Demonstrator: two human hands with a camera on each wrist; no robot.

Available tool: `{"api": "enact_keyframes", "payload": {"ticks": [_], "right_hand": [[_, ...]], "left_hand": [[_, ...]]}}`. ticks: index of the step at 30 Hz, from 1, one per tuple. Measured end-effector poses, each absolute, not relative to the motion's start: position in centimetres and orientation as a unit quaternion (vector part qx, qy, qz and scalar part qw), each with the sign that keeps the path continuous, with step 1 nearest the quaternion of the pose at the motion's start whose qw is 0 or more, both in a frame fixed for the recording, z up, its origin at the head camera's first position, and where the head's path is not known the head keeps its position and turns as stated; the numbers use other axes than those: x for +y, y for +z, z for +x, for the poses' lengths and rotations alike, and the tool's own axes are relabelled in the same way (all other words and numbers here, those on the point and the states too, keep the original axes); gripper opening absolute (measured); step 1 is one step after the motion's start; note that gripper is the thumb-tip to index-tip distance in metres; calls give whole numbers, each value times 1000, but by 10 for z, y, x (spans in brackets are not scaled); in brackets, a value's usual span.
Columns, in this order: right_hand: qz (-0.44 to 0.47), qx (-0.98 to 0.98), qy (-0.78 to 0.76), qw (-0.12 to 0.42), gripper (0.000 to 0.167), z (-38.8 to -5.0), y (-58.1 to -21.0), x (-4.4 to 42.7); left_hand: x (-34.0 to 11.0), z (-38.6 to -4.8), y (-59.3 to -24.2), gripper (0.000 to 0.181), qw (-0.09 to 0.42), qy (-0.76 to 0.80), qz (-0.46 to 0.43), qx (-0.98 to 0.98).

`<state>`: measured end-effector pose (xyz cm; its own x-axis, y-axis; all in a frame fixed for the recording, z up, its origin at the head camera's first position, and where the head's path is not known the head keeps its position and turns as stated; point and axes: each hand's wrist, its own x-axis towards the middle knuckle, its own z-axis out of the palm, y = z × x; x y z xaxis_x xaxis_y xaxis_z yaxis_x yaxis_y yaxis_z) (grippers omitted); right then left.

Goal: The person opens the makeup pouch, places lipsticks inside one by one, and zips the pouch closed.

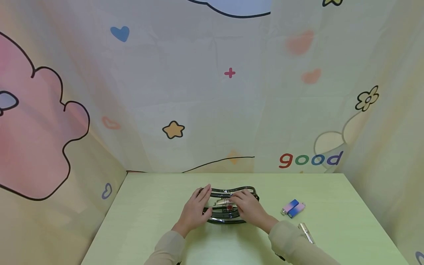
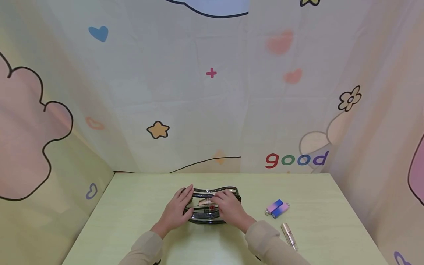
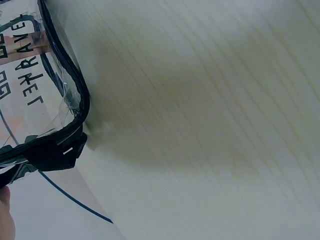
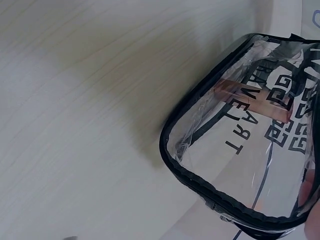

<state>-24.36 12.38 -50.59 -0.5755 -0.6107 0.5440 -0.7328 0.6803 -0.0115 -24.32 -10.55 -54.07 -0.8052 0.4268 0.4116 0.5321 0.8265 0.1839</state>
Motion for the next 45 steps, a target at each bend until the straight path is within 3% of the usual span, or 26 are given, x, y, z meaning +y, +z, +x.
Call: {"api": "enact_keyframes", "payload": {"ticks": [8,21,33,45], "right_hand": [[379,-887,102,243,25,-243,-506,123],[392,-876,96,266,24,-246,-509,125],[390,-869,105,285,21,-247,-509,129],[383,-871,124,283,20,-247,-509,132]], "left_hand": [[-106,-243,-542,61,196,-146,-262,-934],[-106,-243,-543,62,187,-152,-260,-935],[-106,-245,-545,61,216,-146,-269,-927],[-106,-244,-542,61,199,-156,-263,-931]]}}
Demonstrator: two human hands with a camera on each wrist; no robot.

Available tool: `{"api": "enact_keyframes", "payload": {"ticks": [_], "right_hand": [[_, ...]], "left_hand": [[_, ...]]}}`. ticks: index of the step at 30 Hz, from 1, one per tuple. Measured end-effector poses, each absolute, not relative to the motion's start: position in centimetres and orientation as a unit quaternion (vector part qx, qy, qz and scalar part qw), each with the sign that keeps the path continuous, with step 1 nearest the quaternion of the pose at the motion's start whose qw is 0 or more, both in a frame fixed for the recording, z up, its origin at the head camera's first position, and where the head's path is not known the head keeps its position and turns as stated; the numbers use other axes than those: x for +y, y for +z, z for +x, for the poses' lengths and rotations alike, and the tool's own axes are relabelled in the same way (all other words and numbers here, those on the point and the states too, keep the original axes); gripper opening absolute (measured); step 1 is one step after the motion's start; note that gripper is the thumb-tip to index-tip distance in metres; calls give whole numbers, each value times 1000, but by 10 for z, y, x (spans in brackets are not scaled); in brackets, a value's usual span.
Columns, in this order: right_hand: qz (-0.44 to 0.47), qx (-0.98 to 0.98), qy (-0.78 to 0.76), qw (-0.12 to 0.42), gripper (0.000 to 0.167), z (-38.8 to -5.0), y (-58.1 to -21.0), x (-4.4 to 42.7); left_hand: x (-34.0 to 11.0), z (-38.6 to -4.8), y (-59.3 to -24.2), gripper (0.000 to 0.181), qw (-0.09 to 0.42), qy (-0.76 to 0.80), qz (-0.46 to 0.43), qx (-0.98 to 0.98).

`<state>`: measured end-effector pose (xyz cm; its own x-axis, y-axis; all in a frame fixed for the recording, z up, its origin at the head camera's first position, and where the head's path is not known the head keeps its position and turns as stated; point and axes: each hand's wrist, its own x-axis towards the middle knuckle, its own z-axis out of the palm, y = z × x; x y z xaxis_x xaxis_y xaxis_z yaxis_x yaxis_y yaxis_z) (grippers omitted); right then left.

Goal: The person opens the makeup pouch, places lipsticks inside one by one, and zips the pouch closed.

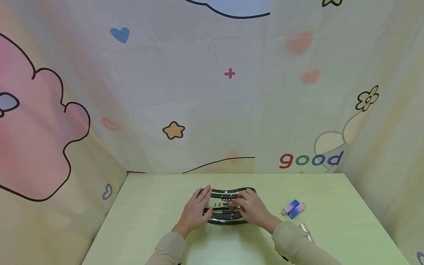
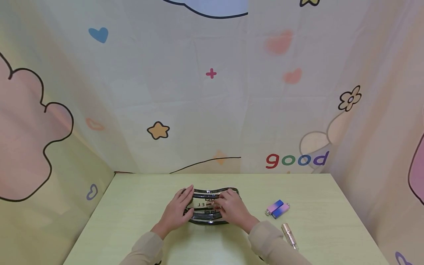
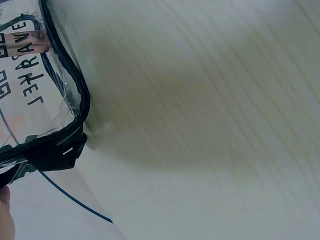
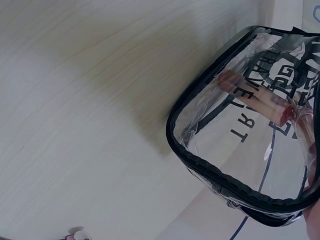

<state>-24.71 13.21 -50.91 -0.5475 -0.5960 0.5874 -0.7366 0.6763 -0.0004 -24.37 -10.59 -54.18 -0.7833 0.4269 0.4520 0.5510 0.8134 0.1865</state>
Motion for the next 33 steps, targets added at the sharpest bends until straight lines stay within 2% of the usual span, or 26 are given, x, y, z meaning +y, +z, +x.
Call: {"api": "enact_keyframes", "payload": {"ticks": [33], "right_hand": [[387,-871,130,275,20,-248,-507,135]], "left_hand": [[-106,-244,-544,61,208,-150,-268,-929]]}}
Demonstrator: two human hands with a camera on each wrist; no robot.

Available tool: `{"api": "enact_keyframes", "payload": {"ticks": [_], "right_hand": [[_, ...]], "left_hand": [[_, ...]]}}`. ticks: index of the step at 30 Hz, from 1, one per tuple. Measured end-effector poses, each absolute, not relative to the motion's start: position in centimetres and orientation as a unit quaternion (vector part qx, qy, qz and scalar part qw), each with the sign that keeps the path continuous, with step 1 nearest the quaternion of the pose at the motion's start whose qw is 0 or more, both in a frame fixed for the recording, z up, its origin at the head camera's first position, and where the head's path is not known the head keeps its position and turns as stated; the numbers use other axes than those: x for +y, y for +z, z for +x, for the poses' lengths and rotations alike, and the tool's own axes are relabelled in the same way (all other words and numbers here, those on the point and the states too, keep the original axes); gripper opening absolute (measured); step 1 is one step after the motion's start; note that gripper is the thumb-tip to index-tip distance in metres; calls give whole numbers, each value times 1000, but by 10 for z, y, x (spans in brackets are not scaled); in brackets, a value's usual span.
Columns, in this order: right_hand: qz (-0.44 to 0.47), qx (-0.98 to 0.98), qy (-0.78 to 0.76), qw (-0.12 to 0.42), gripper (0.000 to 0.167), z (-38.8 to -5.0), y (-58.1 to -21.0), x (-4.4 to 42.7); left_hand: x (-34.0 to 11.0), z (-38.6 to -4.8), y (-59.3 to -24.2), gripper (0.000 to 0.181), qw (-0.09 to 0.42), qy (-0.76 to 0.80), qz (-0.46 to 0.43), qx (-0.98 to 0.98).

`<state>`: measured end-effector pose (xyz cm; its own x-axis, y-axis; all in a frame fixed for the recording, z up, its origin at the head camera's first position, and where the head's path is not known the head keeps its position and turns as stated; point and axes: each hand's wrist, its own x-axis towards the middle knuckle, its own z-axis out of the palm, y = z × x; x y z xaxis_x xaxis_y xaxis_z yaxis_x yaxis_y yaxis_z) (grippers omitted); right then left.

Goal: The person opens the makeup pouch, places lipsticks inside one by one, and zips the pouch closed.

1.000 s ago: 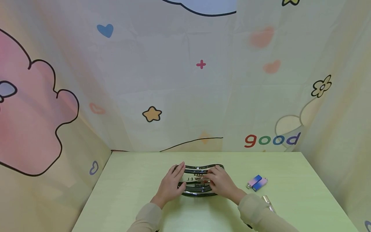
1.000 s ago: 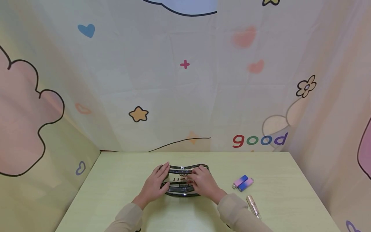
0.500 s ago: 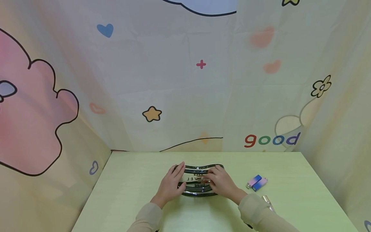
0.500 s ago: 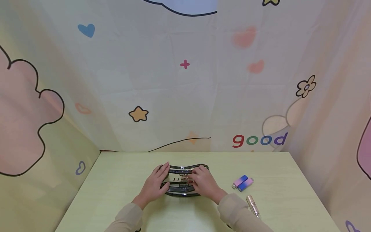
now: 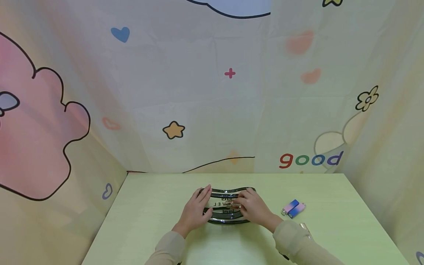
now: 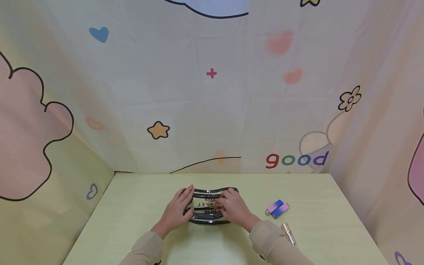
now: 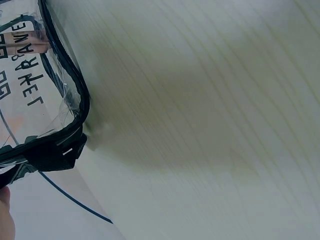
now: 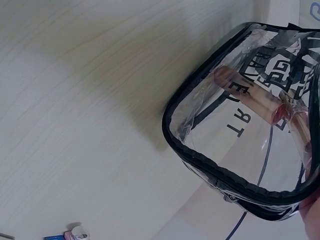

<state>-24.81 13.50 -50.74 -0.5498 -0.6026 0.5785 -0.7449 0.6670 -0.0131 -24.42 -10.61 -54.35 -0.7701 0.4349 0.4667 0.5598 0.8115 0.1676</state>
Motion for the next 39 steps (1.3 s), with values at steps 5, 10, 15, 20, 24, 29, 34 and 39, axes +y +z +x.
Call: {"api": "enact_keyframes", "payload": {"ticks": [5,10,15,20,24,29,34,39], "right_hand": [[390,-868,130,277,20,-249,-506,135],[393,-865,131,283,20,-249,-507,136],[397,-863,130,286,24,-250,-508,136],[393,-867,129,278,24,-250,-508,137],[391,-869,128,275,24,-249,-508,136],[385,-875,129,263,23,-248,-508,135],[383,-876,131,263,23,-247,-508,135],[386,-873,133,268,22,-247,-508,134]], "left_hand": [[-106,-245,-543,60,211,-148,-269,-928],[-106,-245,-542,60,209,-148,-271,-928],[-105,-244,-542,61,204,-150,-269,-929],[-105,-244,-541,60,203,-155,-268,-929],[-105,-243,-541,60,206,-153,-269,-928],[-105,-243,-541,59,210,-144,-269,-929],[-105,-243,-542,60,208,-152,-267,-929],[-105,-243,-541,60,205,-149,-264,-931]]}}
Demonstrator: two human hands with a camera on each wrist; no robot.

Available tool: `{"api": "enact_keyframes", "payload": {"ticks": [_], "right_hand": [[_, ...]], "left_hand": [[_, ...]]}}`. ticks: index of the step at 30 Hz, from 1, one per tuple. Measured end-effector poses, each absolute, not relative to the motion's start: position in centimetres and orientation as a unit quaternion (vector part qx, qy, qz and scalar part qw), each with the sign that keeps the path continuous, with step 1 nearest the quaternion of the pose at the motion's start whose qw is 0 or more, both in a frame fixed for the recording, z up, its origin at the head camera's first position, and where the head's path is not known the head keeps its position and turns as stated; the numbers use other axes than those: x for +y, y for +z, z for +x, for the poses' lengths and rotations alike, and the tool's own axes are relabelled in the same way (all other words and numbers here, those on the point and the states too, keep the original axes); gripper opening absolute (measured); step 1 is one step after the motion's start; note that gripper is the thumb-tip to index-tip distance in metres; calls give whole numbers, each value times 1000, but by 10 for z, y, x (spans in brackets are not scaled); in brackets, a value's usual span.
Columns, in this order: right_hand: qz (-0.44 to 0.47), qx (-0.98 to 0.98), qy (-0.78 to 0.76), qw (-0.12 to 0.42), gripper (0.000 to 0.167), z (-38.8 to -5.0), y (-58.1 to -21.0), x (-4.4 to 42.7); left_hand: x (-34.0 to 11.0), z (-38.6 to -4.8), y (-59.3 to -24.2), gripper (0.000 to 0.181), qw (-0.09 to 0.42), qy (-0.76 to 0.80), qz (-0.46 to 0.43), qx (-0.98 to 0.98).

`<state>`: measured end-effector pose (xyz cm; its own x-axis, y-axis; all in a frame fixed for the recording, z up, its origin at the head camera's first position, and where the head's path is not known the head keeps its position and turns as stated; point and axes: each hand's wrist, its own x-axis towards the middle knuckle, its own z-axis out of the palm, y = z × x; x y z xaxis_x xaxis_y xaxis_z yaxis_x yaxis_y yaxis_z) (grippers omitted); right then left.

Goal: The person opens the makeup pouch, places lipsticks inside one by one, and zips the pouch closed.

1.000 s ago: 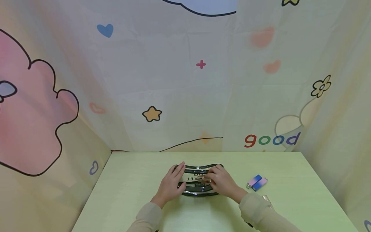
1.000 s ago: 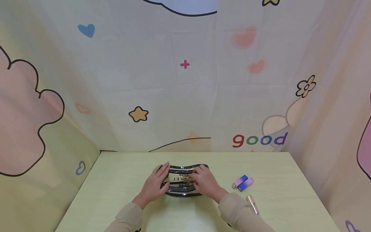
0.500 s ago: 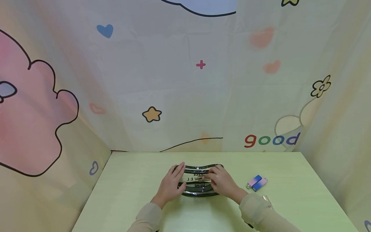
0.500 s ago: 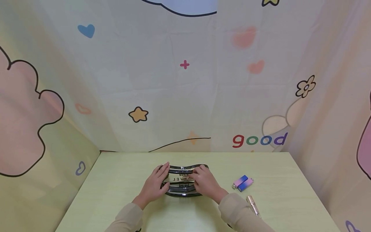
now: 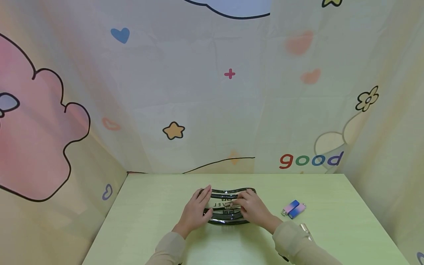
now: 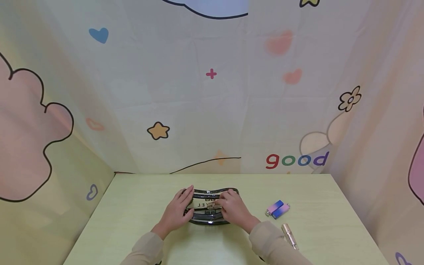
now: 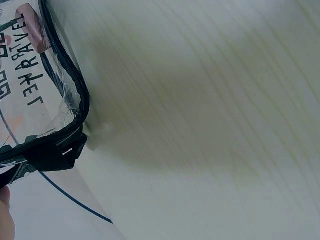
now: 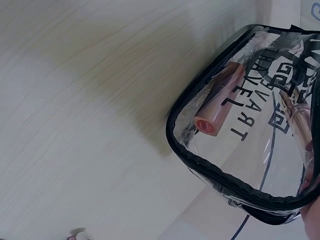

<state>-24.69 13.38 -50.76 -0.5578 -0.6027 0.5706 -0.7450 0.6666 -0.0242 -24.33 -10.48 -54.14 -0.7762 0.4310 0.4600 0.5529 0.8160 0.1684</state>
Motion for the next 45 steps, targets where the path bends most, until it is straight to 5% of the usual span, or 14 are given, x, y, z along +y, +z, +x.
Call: {"api": "enact_keyframes", "payload": {"ticks": [45], "right_hand": [[380,-873,137,272,10,-247,-511,134]], "left_hand": [[-105,-242,-540,60,191,-149,-263,-934]]}}
